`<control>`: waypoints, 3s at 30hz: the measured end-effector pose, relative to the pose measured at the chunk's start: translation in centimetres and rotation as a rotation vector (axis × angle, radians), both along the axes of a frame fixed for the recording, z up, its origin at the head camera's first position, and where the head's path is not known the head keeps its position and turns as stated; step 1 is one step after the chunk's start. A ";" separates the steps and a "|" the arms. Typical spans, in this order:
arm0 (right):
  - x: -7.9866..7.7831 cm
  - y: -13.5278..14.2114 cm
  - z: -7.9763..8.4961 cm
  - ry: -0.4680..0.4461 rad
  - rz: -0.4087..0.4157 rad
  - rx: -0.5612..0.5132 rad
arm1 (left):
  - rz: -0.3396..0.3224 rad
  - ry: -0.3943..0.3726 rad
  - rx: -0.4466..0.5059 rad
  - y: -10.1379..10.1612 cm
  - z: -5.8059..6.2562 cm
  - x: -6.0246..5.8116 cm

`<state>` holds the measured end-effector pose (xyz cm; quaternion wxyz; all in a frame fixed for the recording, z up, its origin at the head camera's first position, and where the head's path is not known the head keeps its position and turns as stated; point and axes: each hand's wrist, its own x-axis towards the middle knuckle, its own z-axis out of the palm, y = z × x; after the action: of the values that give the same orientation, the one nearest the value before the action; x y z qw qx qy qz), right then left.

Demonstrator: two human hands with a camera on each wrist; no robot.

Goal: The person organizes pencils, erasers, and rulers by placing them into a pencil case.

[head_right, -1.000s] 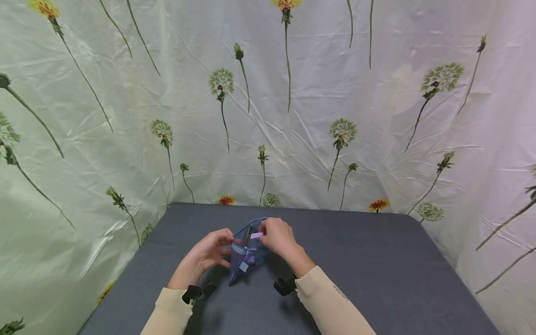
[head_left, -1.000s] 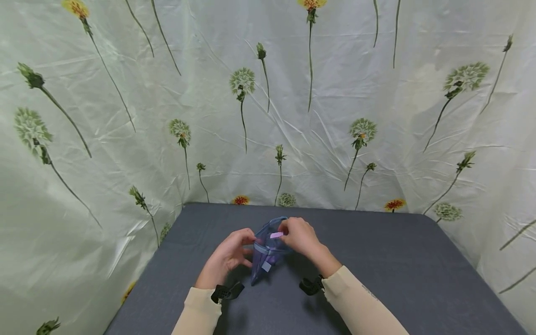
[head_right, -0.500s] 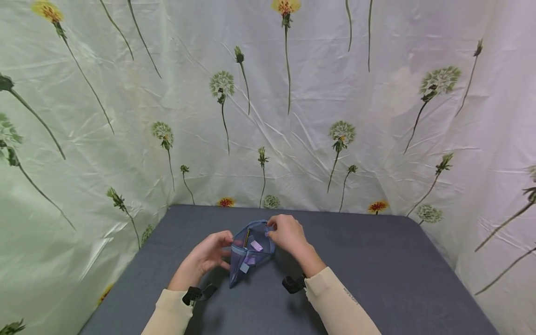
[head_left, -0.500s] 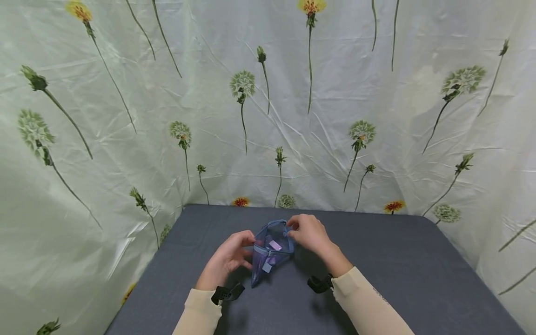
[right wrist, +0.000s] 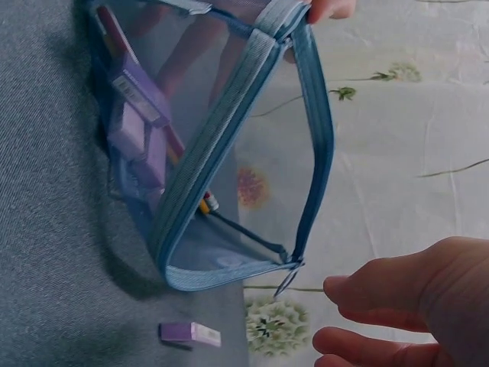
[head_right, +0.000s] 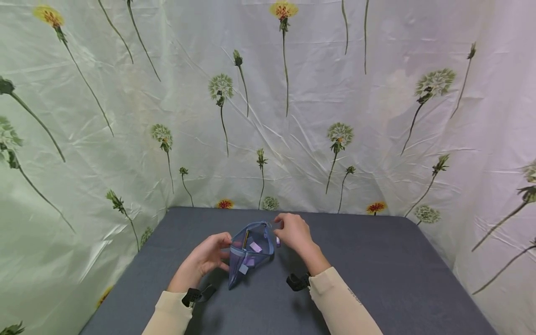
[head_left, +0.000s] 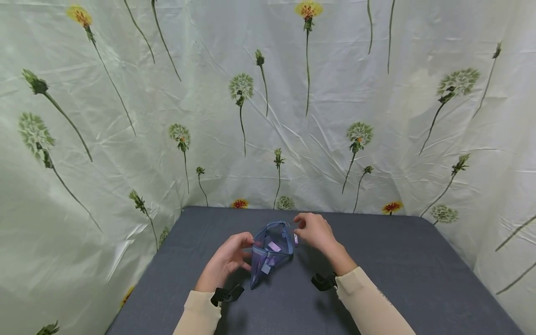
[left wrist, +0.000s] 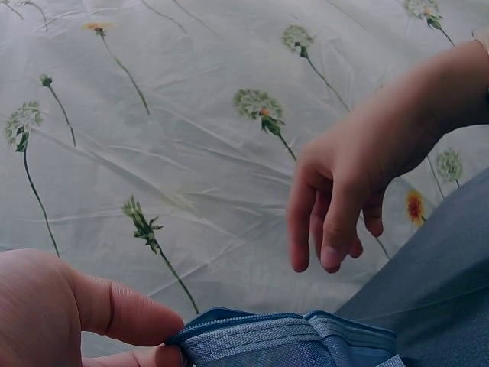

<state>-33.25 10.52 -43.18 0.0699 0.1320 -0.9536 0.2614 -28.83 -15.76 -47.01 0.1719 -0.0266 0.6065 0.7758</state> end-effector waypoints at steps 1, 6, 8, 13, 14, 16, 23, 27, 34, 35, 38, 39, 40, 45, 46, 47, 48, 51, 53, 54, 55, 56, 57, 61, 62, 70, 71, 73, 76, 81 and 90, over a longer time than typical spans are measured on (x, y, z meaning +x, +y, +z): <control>-0.1 0.0 -0.2 -0.001 -0.003 0.001 | 0.001 -0.002 0.000 0.0 0.0 0.0; -0.6 0.3 -0.9 -0.007 -0.036 0.000 | 0.004 0.003 0.001 -0.1 0.0 -0.1; -0.7 0.5 -1.3 -0.010 -0.048 0.003 | 0.004 0.002 0.006 -0.1 0.0 -0.2; -1.0 1.1 -2.3 -0.035 -0.063 0.004 | -0.004 0.009 0.013 -0.1 -0.1 -0.1; -1.1 1.2 -2.6 -0.040 -0.066 0.003 | -0.003 0.009 0.015 -0.1 -0.1 -0.1; -1.2 1.4 -3.1 -0.053 -0.074 -0.002 | -0.002 0.010 0.016 0.0 -0.1 -0.1; -1.8 1.5 -5.2 -0.061 -0.080 -0.010 | -0.011 0.014 0.025 -0.1 -0.2 -0.2; -1.8 1.2 -6.0 -0.067 -0.097 -0.011 | -0.008 0.009 0.019 0.0 -0.2 -0.3; -2.0 0.6 -6.9 -0.047 -0.158 0.032 | 0.004 0.000 0.018 0.1 0.0 -0.1; -2.0 0.5 -6.9 -0.046 -0.166 0.039 | 0.006 -0.002 0.016 0.1 0.0 -0.1; -2.0 0.2 -7.1 -0.042 -0.180 0.059 | 0.007 -0.002 0.012 0.1 0.0 0.0; -2.0 0.1 -7.1 -0.040 -0.182 0.064 | 0.004 -0.001 0.012 0.1 0.0 0.0; -2.0 0.0 -7.2 -0.039 -0.185 0.069 | 0.002 0.002 0.012 0.1 0.0 0.0; -1.9 -0.1 -7.4 -0.028 -0.186 0.078 | -0.006 0.004 0.020 0.0 0.0 -0.1; -1.9 0.0 -7.5 -0.028 -0.187 0.080 | -0.007 0.004 0.019 0.0 0.0 -0.1; -1.9 0.0 -7.5 -0.029 -0.187 0.080 | -0.007 0.003 0.020 0.0 0.0 -0.1; -1.8 0.1 -7.5 -0.031 -0.185 0.081 | -0.006 0.003 0.020 0.1 0.0 -0.1; -1.8 0.2 -7.5 -0.037 -0.183 0.079 | -0.004 0.004 0.018 0.1 -0.1 -0.1; -1.7 0.3 -7.5 -0.037 -0.182 0.074 | -0.003 0.005 0.015 0.2 0.0 -0.1; -1.7 0.4 -7.4 -0.036 -0.181 0.070 | -0.002 0.006 0.014 0.2 -0.1 -0.1; -1.7 0.5 -7.4 -0.035 -0.182 0.065 | -0.001 0.005 0.012 0.2 0.0 -0.1; -1.7 0.5 -7.4 -0.035 -0.184 0.059 | 0.001 0.004 0.010 0.2 0.0 -0.1; -1.6 0.6 -7.4 -0.036 -0.185 0.053 | 0.002 0.001 0.012 0.2 0.0 -0.2; -1.5 0.9 -7.3 -0.036 -0.194 0.035 | 0.003 0.002 0.008 0.2 0.0 -0.2; -1.5 1.0 -7.3 -0.038 -0.196 0.030 | 0.003 0.002 0.006 0.2 0.0 -0.2; -1.3 1.4 -6.9 -0.023 -0.200 0.001 | 0.007 0.001 -0.018 0.1 -0.2 -0.1; -1.2 1.4 -6.8 -0.018 -0.201 -0.003 | 0.007 -0.001 -0.018 0.1 -0.2 -0.1; -1.1 1.5 -6.7 -0.010 -0.200 -0.010 | 0.007 0.000 -0.018 0.1 -0.2 -0.2; -0.9 1.6 -6.5 -0.006 -0.200 -0.021 | 0.004 0.005 -0.007 0.1 -0.2 -0.1; -0.7 1.8 -6.5 -0.008 -0.201 -0.036 | -0.003 0.008 0.018 0.1 -0.2 -0.2; -0.2 2.2 -6.1 -0.019 -0.175 -0.059 | 0.010 0.004 -0.007 0.3 -0.1 -0.1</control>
<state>-33.49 12.76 -49.29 0.0875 0.0435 -0.9540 0.2835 -28.93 -15.51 -47.15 0.1669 -0.0287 0.6095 0.7745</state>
